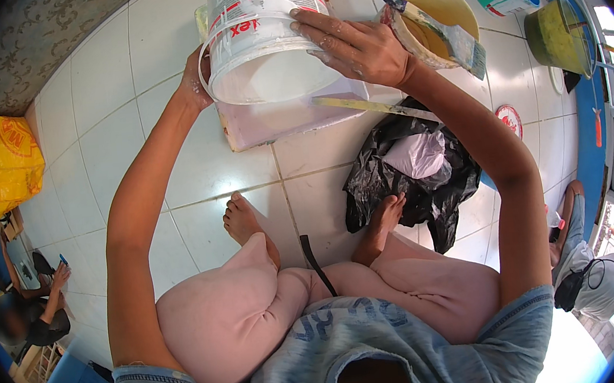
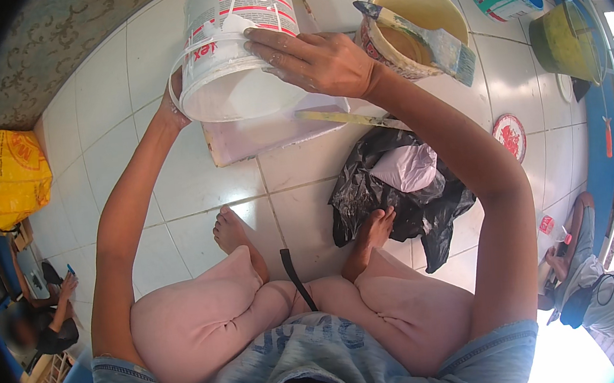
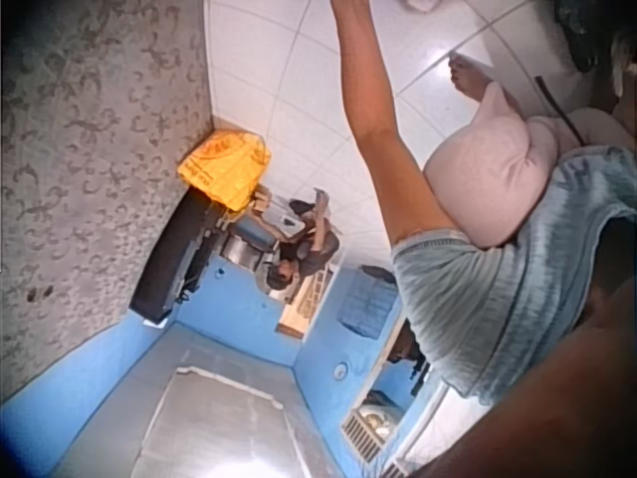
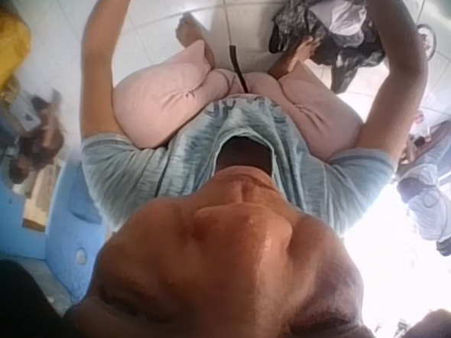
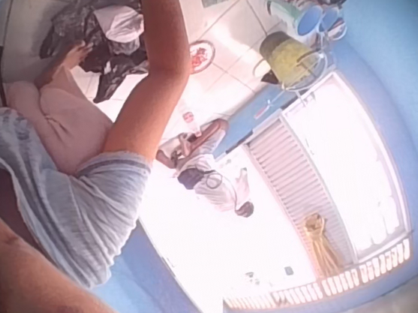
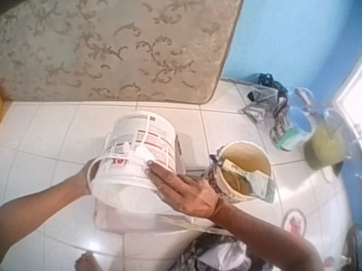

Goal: The person pours white paint from a bucket into a paint tray and spreads it with a brush. They then open a second bucket, pour more paint into the tray, and use a roller to load it with paint before moving the tray.

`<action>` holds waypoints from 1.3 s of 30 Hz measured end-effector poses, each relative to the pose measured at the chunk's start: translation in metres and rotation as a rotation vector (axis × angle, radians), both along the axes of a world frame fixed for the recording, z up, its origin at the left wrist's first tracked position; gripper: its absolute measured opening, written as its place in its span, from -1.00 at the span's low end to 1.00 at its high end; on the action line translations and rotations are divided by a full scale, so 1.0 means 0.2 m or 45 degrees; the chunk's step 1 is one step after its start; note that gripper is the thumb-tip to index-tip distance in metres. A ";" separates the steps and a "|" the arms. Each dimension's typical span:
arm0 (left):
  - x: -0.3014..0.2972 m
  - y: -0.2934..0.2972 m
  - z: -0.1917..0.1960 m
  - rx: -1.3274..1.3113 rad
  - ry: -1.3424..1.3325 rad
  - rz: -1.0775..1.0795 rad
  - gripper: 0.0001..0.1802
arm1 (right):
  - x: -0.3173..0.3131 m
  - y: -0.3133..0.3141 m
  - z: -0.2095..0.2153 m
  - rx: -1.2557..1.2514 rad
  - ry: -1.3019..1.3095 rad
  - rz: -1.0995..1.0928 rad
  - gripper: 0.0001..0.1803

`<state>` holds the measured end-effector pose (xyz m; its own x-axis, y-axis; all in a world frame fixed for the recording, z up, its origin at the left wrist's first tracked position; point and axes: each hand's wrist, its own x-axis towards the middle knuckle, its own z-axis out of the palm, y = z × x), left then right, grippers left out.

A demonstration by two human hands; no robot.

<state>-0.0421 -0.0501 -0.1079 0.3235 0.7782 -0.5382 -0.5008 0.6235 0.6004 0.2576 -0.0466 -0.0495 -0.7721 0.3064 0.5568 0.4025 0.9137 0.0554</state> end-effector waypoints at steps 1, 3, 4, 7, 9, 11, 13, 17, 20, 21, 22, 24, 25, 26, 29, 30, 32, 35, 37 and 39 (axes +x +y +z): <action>0.00 0.00 0.00 0.011 0.005 -0.002 -0.48 | 0.00 0.00 0.00 0.007 -0.004 -0.003 -0.38; 0.03 -0.01 0.02 0.011 0.109 0.030 -0.47 | 0.00 0.00 0.00 0.022 -0.012 -0.009 -0.38; 0.04 -0.01 0.03 0.011 0.163 0.047 -0.46 | 0.00 0.00 0.00 0.020 -0.009 -0.007 -0.38; 0.00 0.00 -0.01 0.000 -0.031 -0.012 -0.47 | 0.00 0.00 0.00 0.007 -0.001 -0.013 -0.39; 0.02 0.00 -0.01 -0.041 0.088 0.044 -0.48 | 0.00 0.00 0.01 -0.007 -0.002 -0.032 -0.40; 0.02 0.00 -0.02 -0.062 0.155 0.061 -0.48 | -0.01 0.01 0.02 -0.030 0.033 -0.057 -0.42; -0.01 0.01 -0.07 -0.067 0.173 0.040 -0.49 | -0.03 0.03 0.03 -0.054 0.056 -0.081 -0.43; 0.01 0.01 -0.04 -0.065 0.206 0.133 -0.49 | -0.07 0.09 0.11 -0.089 0.163 -0.090 -0.53; 0.02 0.02 0.00 -0.076 0.245 0.136 -0.49 | -0.08 0.15 0.12 -0.181 0.232 -0.109 -0.62; 0.01 0.02 -0.01 -0.057 0.250 0.125 -0.49 | -0.09 0.17 0.12 -0.224 0.243 -0.122 -0.64; 0.00 0.03 -0.02 -0.034 0.252 0.116 -0.48 | -0.10 0.19 0.15 -0.249 0.341 -0.078 -0.68; 0.01 0.03 0.00 -0.042 0.251 0.133 -0.48 | -0.12 0.21 0.24 -0.284 0.355 -0.070 -0.69; 0.01 0.03 0.00 -0.046 0.253 0.141 -0.48 | -0.12 0.22 0.26 -0.302 0.365 -0.066 -0.70; 0.01 0.04 0.00 -0.048 0.277 0.129 -0.47 | -0.12 0.23 0.27 -0.310 0.357 -0.068 -0.70; 0.01 0.03 0.02 -0.069 0.308 0.108 -0.47 | -0.12 0.25 0.27 -0.339 0.347 -0.071 -0.70; 0.01 0.02 0.03 -0.086 0.290 0.110 -0.47 | -0.11 0.25 0.27 -0.352 0.353 -0.070 -0.71; 0.01 0.02 0.04 -0.098 0.289 0.109 -0.47 | -0.11 0.25 0.27 -0.362 0.360 -0.073 -0.71; 0.00 0.02 0.02 -0.080 0.330 0.094 -0.47 | -0.11 0.25 0.26 -0.351 0.366 -0.079 -0.71; 0.01 0.01 0.04 -0.055 0.342 0.082 -0.47 | -0.11 0.26 0.27 -0.335 0.364 -0.070 -0.72; 0.03 0.00 0.06 -0.066 0.388 0.068 -0.46 | -0.10 0.27 0.26 -0.319 0.369 -0.090 -0.72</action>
